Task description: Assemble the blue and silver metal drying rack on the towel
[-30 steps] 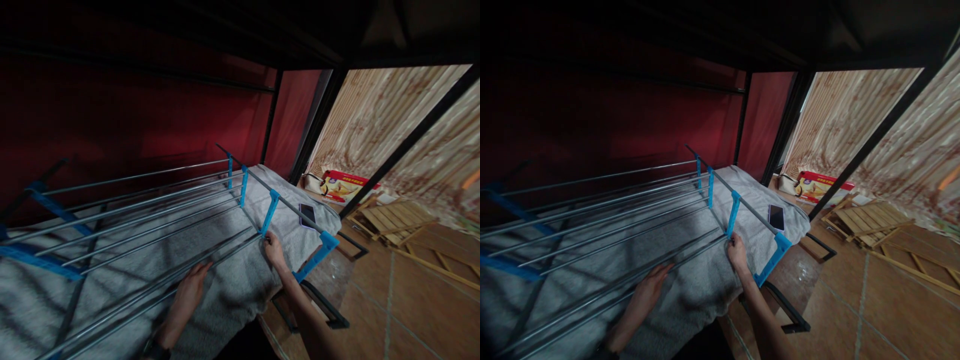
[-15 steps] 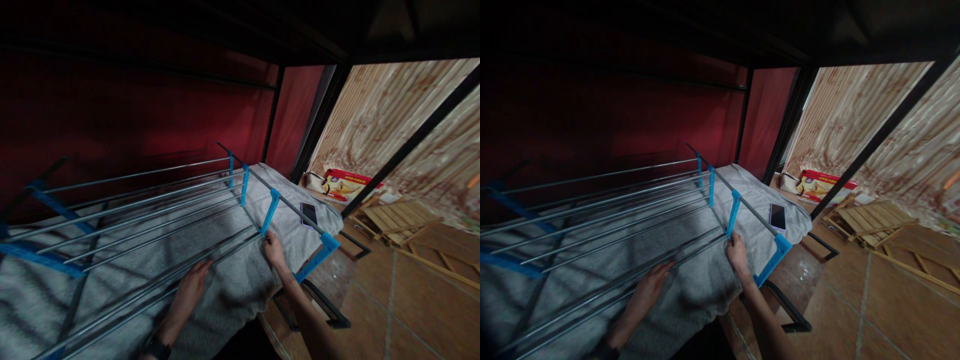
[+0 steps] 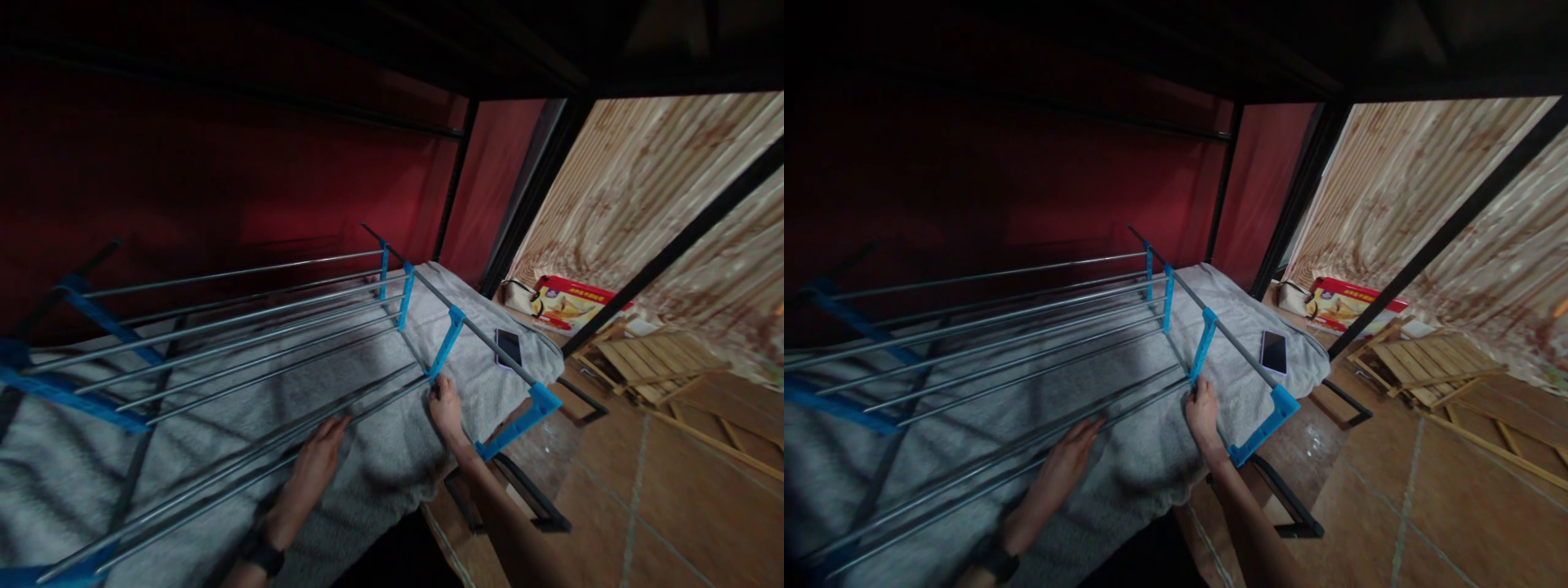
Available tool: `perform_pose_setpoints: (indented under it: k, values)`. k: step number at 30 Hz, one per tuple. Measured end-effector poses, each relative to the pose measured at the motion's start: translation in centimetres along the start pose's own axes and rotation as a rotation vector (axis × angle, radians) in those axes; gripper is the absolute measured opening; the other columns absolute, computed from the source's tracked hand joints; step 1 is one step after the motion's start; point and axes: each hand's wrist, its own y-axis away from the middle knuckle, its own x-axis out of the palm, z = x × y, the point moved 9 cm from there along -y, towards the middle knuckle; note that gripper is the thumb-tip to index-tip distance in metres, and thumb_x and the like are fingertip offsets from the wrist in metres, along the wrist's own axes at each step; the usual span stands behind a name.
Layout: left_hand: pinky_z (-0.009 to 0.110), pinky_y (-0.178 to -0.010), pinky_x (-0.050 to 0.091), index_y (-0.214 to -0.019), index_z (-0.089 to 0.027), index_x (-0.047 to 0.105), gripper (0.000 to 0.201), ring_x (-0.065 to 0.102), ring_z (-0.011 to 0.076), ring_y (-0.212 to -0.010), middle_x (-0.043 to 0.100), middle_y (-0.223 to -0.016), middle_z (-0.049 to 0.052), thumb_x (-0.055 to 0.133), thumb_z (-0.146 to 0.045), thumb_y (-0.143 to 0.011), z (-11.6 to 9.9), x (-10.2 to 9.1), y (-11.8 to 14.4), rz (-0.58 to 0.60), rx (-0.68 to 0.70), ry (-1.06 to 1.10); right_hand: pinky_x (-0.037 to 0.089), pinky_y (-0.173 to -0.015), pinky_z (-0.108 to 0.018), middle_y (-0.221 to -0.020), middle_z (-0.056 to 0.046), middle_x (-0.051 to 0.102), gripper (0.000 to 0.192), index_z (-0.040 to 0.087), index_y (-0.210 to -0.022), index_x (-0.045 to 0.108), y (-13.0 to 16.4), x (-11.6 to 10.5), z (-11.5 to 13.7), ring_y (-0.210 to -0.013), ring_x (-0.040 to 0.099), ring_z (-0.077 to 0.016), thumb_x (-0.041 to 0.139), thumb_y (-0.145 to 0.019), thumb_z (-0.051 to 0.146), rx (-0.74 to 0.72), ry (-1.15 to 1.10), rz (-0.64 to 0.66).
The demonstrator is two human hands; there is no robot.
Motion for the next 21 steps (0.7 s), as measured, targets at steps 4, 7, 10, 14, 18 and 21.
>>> perform_pose_setpoints:
  k: [4,7,10,14,18,21]
  values:
    - [0.042,-0.112,0.055,-0.145,-0.019,0.061,0.056,0.066,0.024,-0.131,0.068,-0.144,0.011,0.039,-0.002,-0.096,-0.9,-0.5,1.4,-0.016,0.016,-0.138,0.043,-0.11,-0.047,-0.128,-0.02,0.065,0.06,0.01,-0.146,0.053,0.5,0.3,0.4,-0.126,0.06,-0.033,0.046,-0.088,0.018,0.033,0.177,0.021]
    - [0.045,-0.119,0.047,-0.15,-0.022,0.056,0.07,0.059,0.0233,-0.138,0.064,-0.149,0.009,0.038,0.005,-0.088,-2.0,-1.2,3.0,0.009,-0.004,-0.186,0.044,-0.107,-0.046,-0.127,-0.02,0.066,0.059,0.008,-0.149,0.049,0.8,0.4,0.0,-0.125,0.061,-0.0331,0.042,-0.092,0.022,0.025,0.303,0.065]
    - [0.047,-0.122,0.043,-0.152,-0.022,0.053,0.075,0.057,0.0234,-0.139,0.064,-0.148,0.008,0.038,0.008,-0.085,-2.0,-2.6,4.7,0.01,-0.097,-0.212,0.046,-0.104,-0.046,-0.126,-0.02,0.066,0.059,0.009,-0.149,0.047,0.7,0.4,-0.8,-0.124,0.062,-0.0336,0.04,-0.094,0.029,-0.027,0.358,0.075]
    - [0.05,-0.121,0.042,-0.149,-0.021,0.056,0.054,0.058,0.0262,-0.136,0.066,-0.144,0.011,0.043,-0.007,-0.099,-0.1,-4.9,7.4,-0.054,-0.273,-0.213,0.05,-0.098,-0.049,-0.126,-0.02,0.065,0.06,0.012,-0.148,0.047,0.3,0.4,-2.1,-0.12,0.064,-0.0362,0.039,-0.095,0.039,-0.076,0.391,0.081]
    - [0.049,-0.117,0.044,-0.144,-0.02,0.06,0.042,0.061,0.0274,-0.13,0.069,-0.135,0.012,0.044,-0.019,-0.105,2.9,-6.7,9.9,-0.074,-0.411,-0.201,0.053,-0.094,-0.055,-0.122,-0.022,0.065,0.062,0.012,-0.146,0.047,0.2,0.5,-3.0,-0.115,0.066,-0.0402,0.036,-0.095,0.046,-0.085,0.453,0.096]
    - [0.048,-0.113,0.046,-0.137,-0.021,0.064,0.036,0.061,0.0275,-0.126,0.069,-0.129,0.011,0.046,-0.023,-0.106,5.0,-7.8,11.0,-0.083,-0.48,-0.21,0.052,-0.095,-0.061,-0.125,-0.025,0.065,0.068,0.011,-0.149,0.045,0.1,0.6,-3.6,-0.119,0.065,-0.0442,0.034,-0.095,0.052,-0.082,0.474,0.112]
